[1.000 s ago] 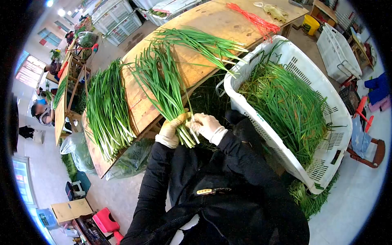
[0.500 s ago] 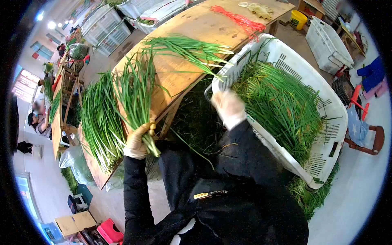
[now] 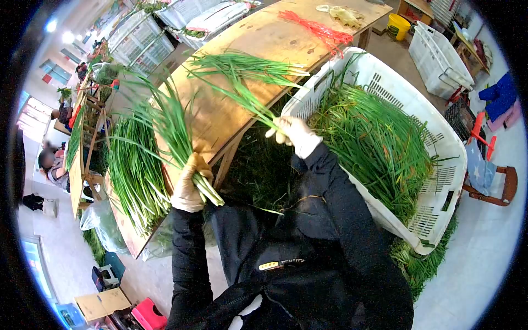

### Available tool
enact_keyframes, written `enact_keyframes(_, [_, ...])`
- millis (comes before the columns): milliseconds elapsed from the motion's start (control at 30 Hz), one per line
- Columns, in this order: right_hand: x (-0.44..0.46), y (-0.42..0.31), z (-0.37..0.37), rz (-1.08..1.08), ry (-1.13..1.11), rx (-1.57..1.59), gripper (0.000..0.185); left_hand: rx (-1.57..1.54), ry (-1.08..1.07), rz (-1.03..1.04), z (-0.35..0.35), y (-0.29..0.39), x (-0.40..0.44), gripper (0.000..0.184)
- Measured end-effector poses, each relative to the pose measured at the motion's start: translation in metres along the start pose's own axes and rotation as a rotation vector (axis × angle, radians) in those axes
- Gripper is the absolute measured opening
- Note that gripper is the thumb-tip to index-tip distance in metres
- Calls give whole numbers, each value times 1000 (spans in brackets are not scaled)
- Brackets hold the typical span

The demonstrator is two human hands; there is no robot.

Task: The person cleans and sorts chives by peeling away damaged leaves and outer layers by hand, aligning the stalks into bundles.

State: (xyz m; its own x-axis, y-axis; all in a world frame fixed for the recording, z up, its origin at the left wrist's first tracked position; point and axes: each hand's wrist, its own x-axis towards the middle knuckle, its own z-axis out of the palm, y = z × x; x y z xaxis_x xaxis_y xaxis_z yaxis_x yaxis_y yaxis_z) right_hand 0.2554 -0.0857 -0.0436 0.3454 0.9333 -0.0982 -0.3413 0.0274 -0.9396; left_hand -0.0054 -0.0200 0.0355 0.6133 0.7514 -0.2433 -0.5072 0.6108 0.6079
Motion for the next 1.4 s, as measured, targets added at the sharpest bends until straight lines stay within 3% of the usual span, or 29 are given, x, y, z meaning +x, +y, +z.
enact_keyframes(33, [-12,0,-5,77,-147,153,21,-62,0,-47,-5,-7,2,39])
enact_keyframes(100, [-25,4,8,113,-59,242,20,-120,16,-99,-13,-19,1,42])
enact_keyframes(167, [-36,7,23,55,-32,343,18,5,59,-18,-14,-29,-1,41])
enact_keyframes(233, [-32,29,33,-218,121,21,19,95,142,58,-13,-42,-4,38])
enact_keyframes(300, [-37,28,44,-353,248,-361,19,166,172,51,-3,-48,-9,37])
enact_keyframes(367, [-36,30,50,-759,336,-859,23,240,162,58,0,-52,-10,38])
enact_keyframes(433, [-52,9,64,-969,315,-1295,31,210,193,62,1,-58,-4,33])
enact_keyframes(533, [-72,-5,83,-1079,151,-1416,33,198,181,13,-1,-58,1,23])
enact_keyframes(600, [-76,0,87,-1024,122,-1370,32,314,228,68,3,-55,1,19])
enact_keyframes(733, [-71,24,69,-690,85,-770,30,278,216,22,-14,-44,-2,18])
enact_keyframes(867, [-66,39,55,-244,49,-538,21,5,41,-78,-24,-31,-14,49])
enact_keyframes(933, [-65,39,52,49,-85,1,17,-2,72,-23,-17,-32,-23,52])
enact_keyframes(1000, [-69,29,58,118,-118,69,16,-26,-14,-77,-34,-34,-18,50])
enact_keyframes(1033, [-70,27,61,185,-150,137,15,1,52,-53,-40,-40,-15,46])
enact_keyframes(1167, [-79,35,72,78,-244,194,16,94,125,-12,-22,-52,-14,39])
enact_keyframes(1200, [-81,37,75,74,-254,193,17,107,91,-87,-27,-53,-12,34])
enact_keyframes(1400, [-84,40,86,63,-315,49,12,235,48,-155,-32,-56,-6,39])
